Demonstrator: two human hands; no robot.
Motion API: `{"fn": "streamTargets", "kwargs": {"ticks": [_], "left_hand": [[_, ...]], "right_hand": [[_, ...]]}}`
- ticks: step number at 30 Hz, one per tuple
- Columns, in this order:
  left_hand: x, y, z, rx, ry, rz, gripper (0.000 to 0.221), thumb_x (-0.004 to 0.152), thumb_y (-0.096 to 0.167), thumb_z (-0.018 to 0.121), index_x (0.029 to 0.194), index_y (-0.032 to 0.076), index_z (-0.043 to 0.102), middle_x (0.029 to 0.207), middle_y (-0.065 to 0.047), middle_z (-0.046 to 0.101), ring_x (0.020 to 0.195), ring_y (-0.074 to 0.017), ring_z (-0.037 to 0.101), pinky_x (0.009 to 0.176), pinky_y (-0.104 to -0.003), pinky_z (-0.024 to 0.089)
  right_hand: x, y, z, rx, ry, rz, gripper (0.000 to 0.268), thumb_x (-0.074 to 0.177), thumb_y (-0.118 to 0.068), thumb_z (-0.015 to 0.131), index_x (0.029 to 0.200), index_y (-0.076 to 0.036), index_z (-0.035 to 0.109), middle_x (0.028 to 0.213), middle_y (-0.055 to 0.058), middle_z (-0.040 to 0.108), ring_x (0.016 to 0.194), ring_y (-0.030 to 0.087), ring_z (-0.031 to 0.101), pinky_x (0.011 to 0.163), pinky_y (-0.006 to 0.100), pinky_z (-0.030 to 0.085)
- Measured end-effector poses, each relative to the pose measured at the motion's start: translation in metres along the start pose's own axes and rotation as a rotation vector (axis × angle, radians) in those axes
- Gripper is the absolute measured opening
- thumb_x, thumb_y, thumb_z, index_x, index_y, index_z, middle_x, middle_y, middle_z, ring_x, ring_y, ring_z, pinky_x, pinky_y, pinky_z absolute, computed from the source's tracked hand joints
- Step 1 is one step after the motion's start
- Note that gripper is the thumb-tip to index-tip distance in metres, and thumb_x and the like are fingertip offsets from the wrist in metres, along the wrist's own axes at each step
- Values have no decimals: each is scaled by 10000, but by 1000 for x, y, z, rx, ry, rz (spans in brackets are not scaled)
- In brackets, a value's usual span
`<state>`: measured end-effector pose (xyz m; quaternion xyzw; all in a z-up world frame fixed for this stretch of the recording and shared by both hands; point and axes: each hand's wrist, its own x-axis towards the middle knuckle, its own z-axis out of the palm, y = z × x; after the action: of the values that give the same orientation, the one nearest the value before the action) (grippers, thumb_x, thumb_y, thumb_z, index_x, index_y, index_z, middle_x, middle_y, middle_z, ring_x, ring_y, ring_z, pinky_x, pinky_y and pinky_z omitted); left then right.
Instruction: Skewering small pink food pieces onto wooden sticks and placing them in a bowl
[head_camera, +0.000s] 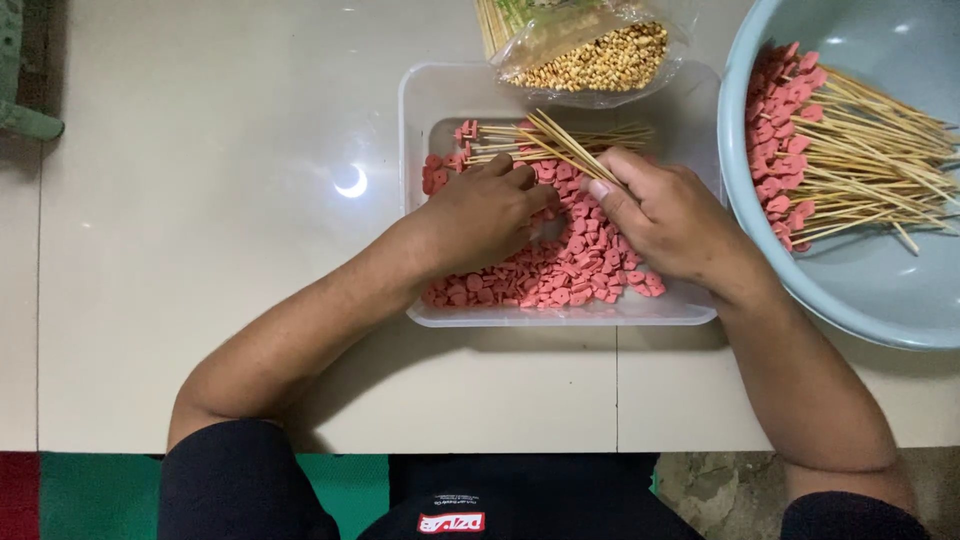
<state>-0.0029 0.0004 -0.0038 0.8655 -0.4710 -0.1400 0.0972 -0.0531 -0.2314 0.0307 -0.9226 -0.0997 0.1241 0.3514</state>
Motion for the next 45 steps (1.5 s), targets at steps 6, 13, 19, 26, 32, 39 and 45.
{"fn": "streamTargets", "kwargs": {"ticks": [6,13,19,26,32,39,45], "left_hand": [[-2,1,-4,-27,-8,10,438,952,268,689,1363,132,621,1208,-191,660,1146,-396,595,907,-518,543],[-1,1,-3,-15,-46,6,434,979,250,649,1389,120,597,1234,-199,648,1170,-398,583,934,-502,537],[-3,5,-7,25,-64,-13,424,978,204,638,1387,94,600,1262,-204,642,1187,-392,580,935,-490,537],[-6,6,-12,2,-34,-2,405,1009,247,615,1369,63,616,1220,-210,658,1159,-397,596,913,-500,547],[-2,5,-6,1,-36,-3,422,1011,281,612,1373,64,621,1236,-207,654,1171,-403,593,919,-513,545],[5,-5,9,-12,-65,9,420,1008,283,614,1372,74,622,1255,-212,640,1189,-420,588,940,-538,540],[1,0,7,1,-40,4,445,992,299,647,1367,60,635,1257,-208,642,1193,-400,580,929,-519,545]], "right_hand": [[-1,0,-1,-34,-10,-12,167,1058,-239,516,1154,-177,638,814,277,661,858,538,643,731,623,464],[-1,1,2,8,-4,-24,153,1047,-215,535,1136,-163,648,787,273,653,806,523,650,721,590,474],[-3,-4,0,-23,-21,-47,143,1036,-184,550,1122,-129,650,798,297,661,820,554,652,709,619,477],[-1,0,2,-104,-9,-27,150,1041,-243,559,1116,-143,641,809,281,663,824,537,659,713,625,474],[-1,5,5,-198,-1,-47,155,1025,-286,567,1073,-147,615,837,248,679,867,516,673,737,621,505],[1,8,9,-227,-36,6,183,1019,-318,543,1070,-158,615,845,220,688,883,496,690,755,617,519],[-2,-2,6,-210,-58,45,150,987,-295,580,1076,-189,637,837,185,687,886,459,706,763,571,542]]}}
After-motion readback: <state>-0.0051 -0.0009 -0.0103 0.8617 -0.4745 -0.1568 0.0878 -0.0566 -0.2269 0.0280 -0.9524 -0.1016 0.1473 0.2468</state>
